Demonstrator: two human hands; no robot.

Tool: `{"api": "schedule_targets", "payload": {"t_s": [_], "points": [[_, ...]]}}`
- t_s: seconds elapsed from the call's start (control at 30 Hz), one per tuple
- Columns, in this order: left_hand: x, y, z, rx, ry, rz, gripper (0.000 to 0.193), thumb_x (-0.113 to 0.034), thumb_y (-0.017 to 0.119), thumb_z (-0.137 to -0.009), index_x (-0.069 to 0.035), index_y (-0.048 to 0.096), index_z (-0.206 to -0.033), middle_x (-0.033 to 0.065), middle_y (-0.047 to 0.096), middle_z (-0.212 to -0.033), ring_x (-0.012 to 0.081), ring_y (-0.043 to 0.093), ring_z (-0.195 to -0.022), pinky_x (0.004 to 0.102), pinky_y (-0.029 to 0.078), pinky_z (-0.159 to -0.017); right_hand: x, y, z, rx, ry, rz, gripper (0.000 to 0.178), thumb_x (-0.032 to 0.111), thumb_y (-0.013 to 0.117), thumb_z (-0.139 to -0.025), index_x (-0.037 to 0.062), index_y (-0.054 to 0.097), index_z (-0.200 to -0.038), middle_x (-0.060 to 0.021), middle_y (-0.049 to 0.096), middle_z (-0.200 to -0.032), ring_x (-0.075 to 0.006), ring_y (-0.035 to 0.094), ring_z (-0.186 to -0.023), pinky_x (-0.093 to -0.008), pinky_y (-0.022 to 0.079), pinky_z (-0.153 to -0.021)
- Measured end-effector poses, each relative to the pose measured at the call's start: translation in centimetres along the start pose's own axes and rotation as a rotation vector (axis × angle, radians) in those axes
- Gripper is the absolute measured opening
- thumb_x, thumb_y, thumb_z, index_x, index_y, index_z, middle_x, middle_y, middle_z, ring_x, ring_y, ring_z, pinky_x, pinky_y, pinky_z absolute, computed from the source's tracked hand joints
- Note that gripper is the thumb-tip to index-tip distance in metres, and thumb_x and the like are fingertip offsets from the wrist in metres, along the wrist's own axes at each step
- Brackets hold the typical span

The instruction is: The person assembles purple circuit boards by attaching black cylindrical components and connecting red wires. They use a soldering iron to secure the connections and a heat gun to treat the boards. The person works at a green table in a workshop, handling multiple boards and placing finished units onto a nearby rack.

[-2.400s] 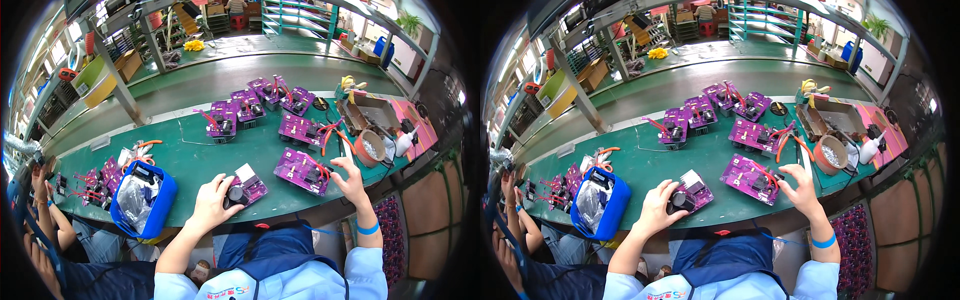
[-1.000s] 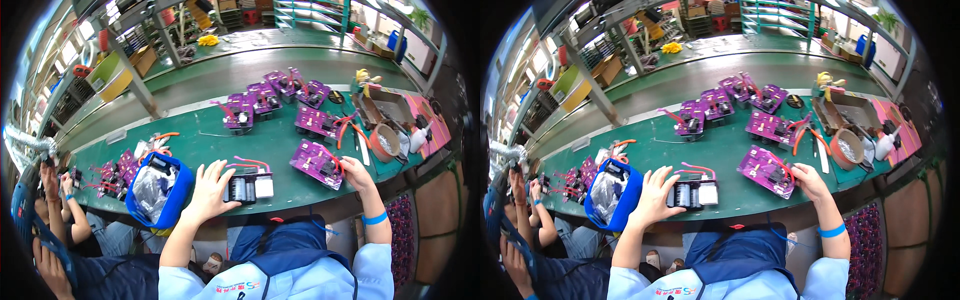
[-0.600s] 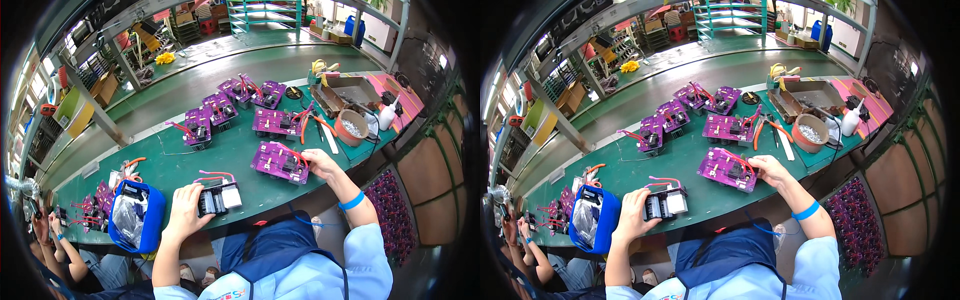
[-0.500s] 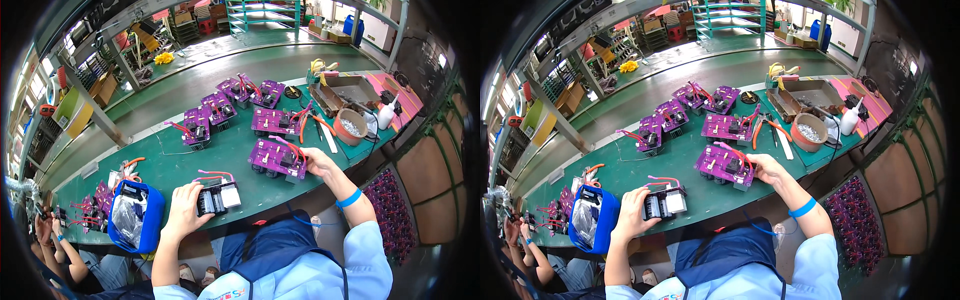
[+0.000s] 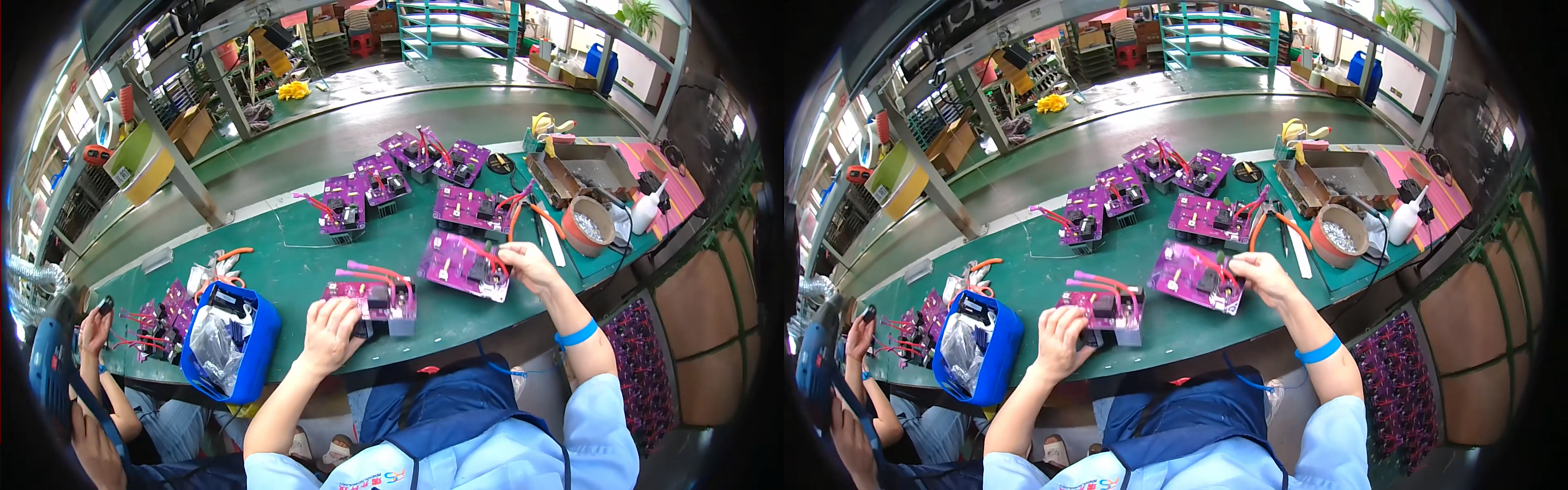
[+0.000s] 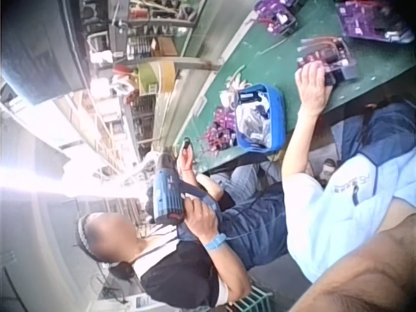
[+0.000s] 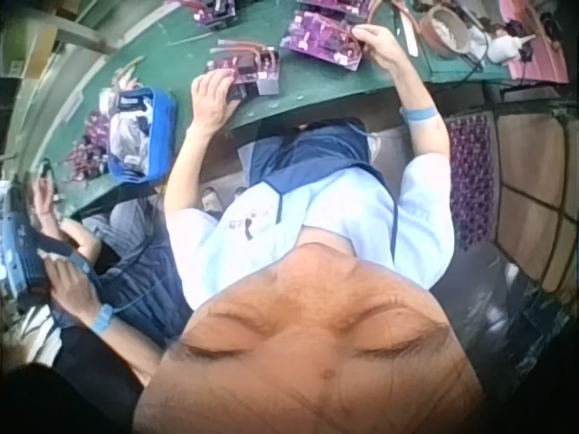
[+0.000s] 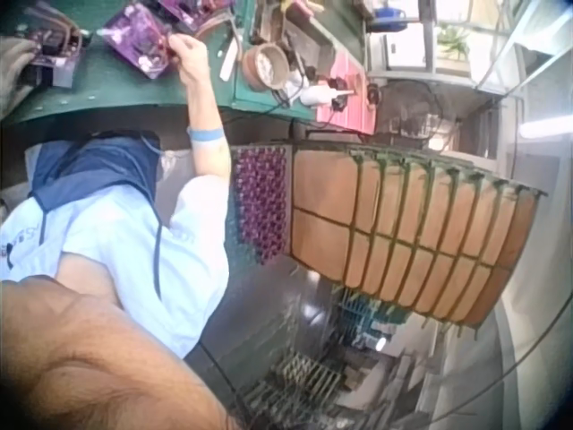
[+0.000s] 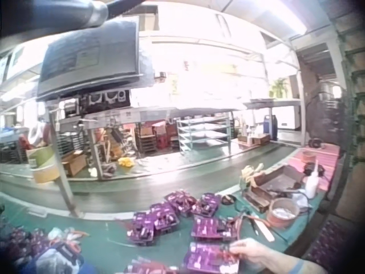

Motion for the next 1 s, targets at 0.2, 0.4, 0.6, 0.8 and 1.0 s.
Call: {"api": "schedule_targets", "payload": {"t_s": [0.2, 0.4, 0.6, 0.8, 1.0], "points": [[0.3, -0.5, 2.5, 0.114, -0.147, 0.218, 0.054, -0.029, 0.076, -0.053, -0.004, 0.052, -0.094, 0.0133, 0.047, -0.1, 0.0318, 0.046, -0.095, 0.0439, 0.034, -0.085, 6.5, 3.2, 5.3, -0.194, -0.64, 0.809, 0.054, 0.024, 0.07, -0.065, -0.0004, 0.05, -0.109, -0.0146, 0.054, -0.102, -0.0253, 0.051, -0.097, -0.0331, 0.039, -0.084], [-0.1, 0.0, 0.8, 0.135, -0.176, 0.243, 0.058, -0.029, 0.075, -0.051, -0.006, 0.056, -0.101, 0.0163, 0.046, -0.102, 0.032, 0.044, -0.101, 0.048, 0.027, -0.093, 5.9, 8.3, 4.0, -0.182, -0.779, 1.104, 0.037, 0.009, 0.062, -0.071, -0.0007, 0.05, -0.105, -0.0155, 0.057, -0.09, -0.032, 0.053, -0.088, -0.0361, 0.041, -0.078], [-2.7, 3.1, -1.4, 0.148, -0.111, 0.351, 0.056, -0.024, 0.071, -0.056, -0.009, 0.055, -0.107, 0.0151, 0.047, -0.108, 0.0298, 0.043, -0.106, 0.0488, 0.028, -0.092, 3.6, 11.0, 0.3, 0.026, -0.543, 0.453, 0.026, 0.001, 0.05, -0.079, -0.004, 0.051, -0.105, -0.011, 0.062, -0.081, -0.0114, 0.058, -0.072, -0.0252, 0.047, -0.067], [-4.3, 4.1, -2.4, 0.105, -0.139, 0.26, 0.054, -0.022, 0.069, -0.06, -0.008, 0.052, -0.109, 0.0172, 0.045, -0.108, 0.0315, 0.042, -0.106, 0.0484, 0.028, -0.092, 6.7, 17.5, 3.6, 0.158, -0.823, 1.257, 0.061, 0.036, 0.072, -0.062, -0.0011, 0.051, -0.106, -0.0129, 0.055, -0.081, -0.025, 0.055, -0.076, -0.0355, 0.042, -0.069], [-3.0, 1.3, -3.3, 0.306, -0.173, 0.619, 0.05, -0.024, 0.072, -0.063, -0.003, 0.055, -0.105, 0.0158, 0.047, -0.115, 0.0302, 0.046, -0.105, 0.038, 0.036, -0.09, 3.2, 18.3, 3.3, 0.519, -0.657, 1.386, 0.028, 0.025, 0.058, -0.075, 0.0015, 0.053, -0.088, -0.0181, 0.058, -0.072, -0.0327, 0.058, -0.068, -0.0431, 0.045, -0.059]]}}
Point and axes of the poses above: each hand's wrist, its own z-axis away from the middle knuckle, its own y-axis out of the palm, x = y × z, the point moved 8 cm from there along -z, towards the middle knuckle
